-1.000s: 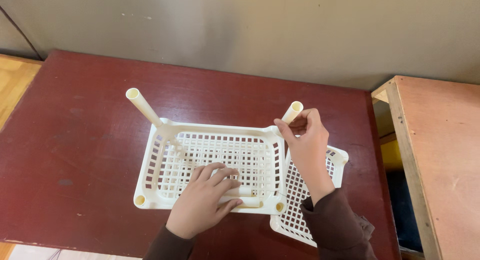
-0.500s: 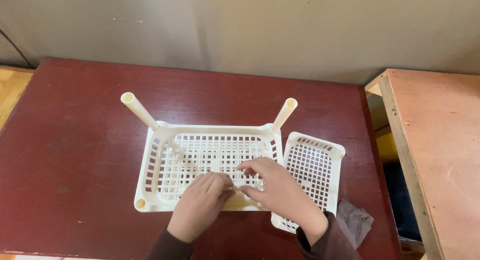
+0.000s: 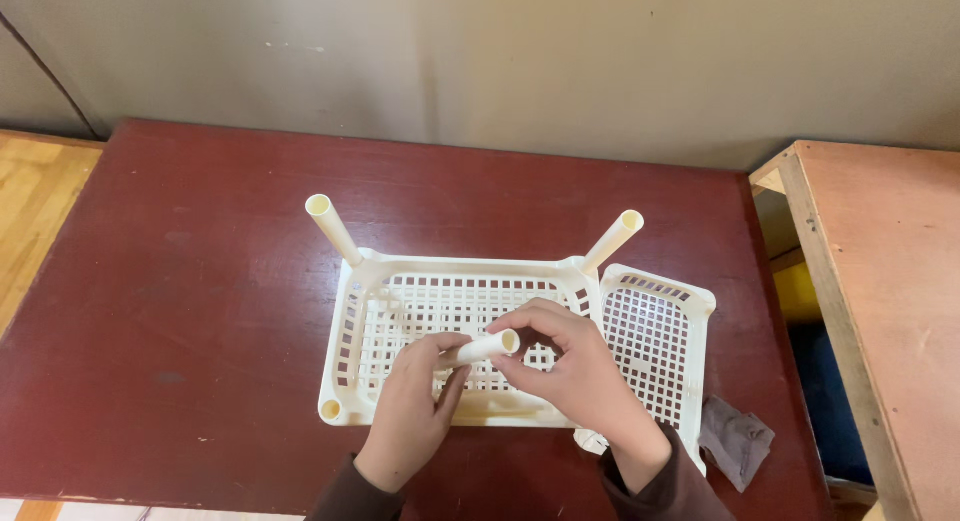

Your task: The person assembles a white plastic storage rack by inserting four legs into a basket and stacking a second basket on top. They then wipe the surface of a pink plastic basket with a gray cloth.

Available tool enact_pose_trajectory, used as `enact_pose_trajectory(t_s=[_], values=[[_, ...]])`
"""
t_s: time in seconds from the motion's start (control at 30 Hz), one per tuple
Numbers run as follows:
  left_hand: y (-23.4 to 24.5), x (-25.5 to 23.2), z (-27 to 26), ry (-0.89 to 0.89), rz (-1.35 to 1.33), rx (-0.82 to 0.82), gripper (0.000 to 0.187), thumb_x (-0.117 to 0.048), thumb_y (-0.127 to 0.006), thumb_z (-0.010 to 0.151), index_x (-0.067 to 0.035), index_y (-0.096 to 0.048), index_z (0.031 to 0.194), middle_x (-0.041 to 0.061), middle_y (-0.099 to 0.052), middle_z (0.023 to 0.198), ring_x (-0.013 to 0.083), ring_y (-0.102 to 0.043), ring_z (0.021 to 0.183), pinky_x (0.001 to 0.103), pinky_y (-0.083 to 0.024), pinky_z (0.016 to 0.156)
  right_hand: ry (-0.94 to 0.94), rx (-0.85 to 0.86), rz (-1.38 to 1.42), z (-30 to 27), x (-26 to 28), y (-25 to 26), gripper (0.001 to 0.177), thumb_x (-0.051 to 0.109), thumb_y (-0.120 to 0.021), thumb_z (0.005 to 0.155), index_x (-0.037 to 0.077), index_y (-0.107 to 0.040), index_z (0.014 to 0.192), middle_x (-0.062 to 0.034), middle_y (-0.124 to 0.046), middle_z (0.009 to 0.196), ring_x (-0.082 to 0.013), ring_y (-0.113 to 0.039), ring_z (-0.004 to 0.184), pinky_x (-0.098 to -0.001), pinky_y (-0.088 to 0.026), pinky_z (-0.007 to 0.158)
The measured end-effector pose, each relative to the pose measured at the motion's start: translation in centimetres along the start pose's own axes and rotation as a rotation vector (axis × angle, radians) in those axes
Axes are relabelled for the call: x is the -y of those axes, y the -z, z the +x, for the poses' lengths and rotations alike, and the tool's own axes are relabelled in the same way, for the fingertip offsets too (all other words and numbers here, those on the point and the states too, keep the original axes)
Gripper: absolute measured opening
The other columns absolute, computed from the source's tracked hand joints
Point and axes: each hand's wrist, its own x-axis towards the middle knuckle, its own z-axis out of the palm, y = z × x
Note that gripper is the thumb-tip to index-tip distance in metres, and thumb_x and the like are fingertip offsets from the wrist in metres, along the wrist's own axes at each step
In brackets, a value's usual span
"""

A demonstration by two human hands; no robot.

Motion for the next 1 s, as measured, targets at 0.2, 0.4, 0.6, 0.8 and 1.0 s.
enact_pose_trajectory(t_s=[0.2, 0.4, 0.6, 0.8, 1.0], values=[[1.7, 0.8, -0.1, 0.164, -0.178, 0.097, 0.027, -0.009, -0.07, 0.091, -0.003, -0.058, 0.114, 0.017, -0.074, 0.102, 0.034, -0.074, 0.1, 0.04, -0.057, 0.082, -0.022, 0.045, 0.035, 0.5, 0.3, -3.1, 0.03, 0.009, -0.079, 0.085, 0.005, -0.075, 0.115, -0.0029, -0.067, 0.102, -0.012, -0.066, 0.086, -0.027, -0.056, 0.078], [2.8, 1.1, -1.0, 0.04, -0.299, 0.068, 0.036, -0.005, -0.064, 0.097, 0.001, -0.044, 0.127, 0.022, -0.062, 0.136, 0.0355, -0.068, 0.123, 0.041, -0.056, 0.099, -0.13, 0.043, -0.119, 1.3, -0.1, -6.0, 0.034, 0.015, -0.074, 0.088, 0.008, -0.073, 0.121, -0.0046, -0.072, 0.101, -0.0138, -0.071, 0.086, -0.0298, -0.058, 0.075], [5.8, 1.7, -2.3, -0.067, -0.171, -0.052, 0.052, -0.008, -0.074, 0.089, -0.002, -0.044, 0.131, 0.023, -0.049, 0.147, 0.0368, -0.053, 0.136, 0.043, -0.047, 0.11, -0.138, -0.033, 0.107, 1.5, 0.3, -8.0, 0.027, 0.01, -0.062, 0.098, 0.001, -0.064, 0.124, -0.0095, -0.074, 0.115, -0.0167, -0.071, 0.107, -0.0319, -0.057, 0.093], [8.6, 5.9, -2.9, -0.096, -0.093, -0.026, 0.114, -0.02, -0.095, 0.064, -0.003, -0.025, 0.152, 0.03, -0.032, 0.153, 0.0439, -0.035, 0.144, 0.05, -0.038, 0.115, -0.197, 0.039, 0.179, 1.3, 2.1, -10.8, 0.03, 0.009, -0.061, 0.098, 0.002, -0.058, 0.126, -0.0085, -0.073, 0.119, -0.0175, -0.071, 0.118, -0.0338, -0.058, 0.09], [7.3, 9.7, -3.5, 0.316, -0.516, 0.297, 0.126, -0.015, -0.092, 0.067, -0.015, -0.007, 0.159, 0.013, -0.057, 0.143, 0.0225, -0.06, 0.13, 0.038, -0.05, 0.107, 0.049, 0.081, 0.084, 1.4, 3.3, -13.0, 0.029, 0.004, -0.066, 0.097, 0.001, -0.061, 0.126, -0.0114, -0.071, 0.122, -0.0203, -0.071, 0.117, -0.0337, -0.057, 0.101]])
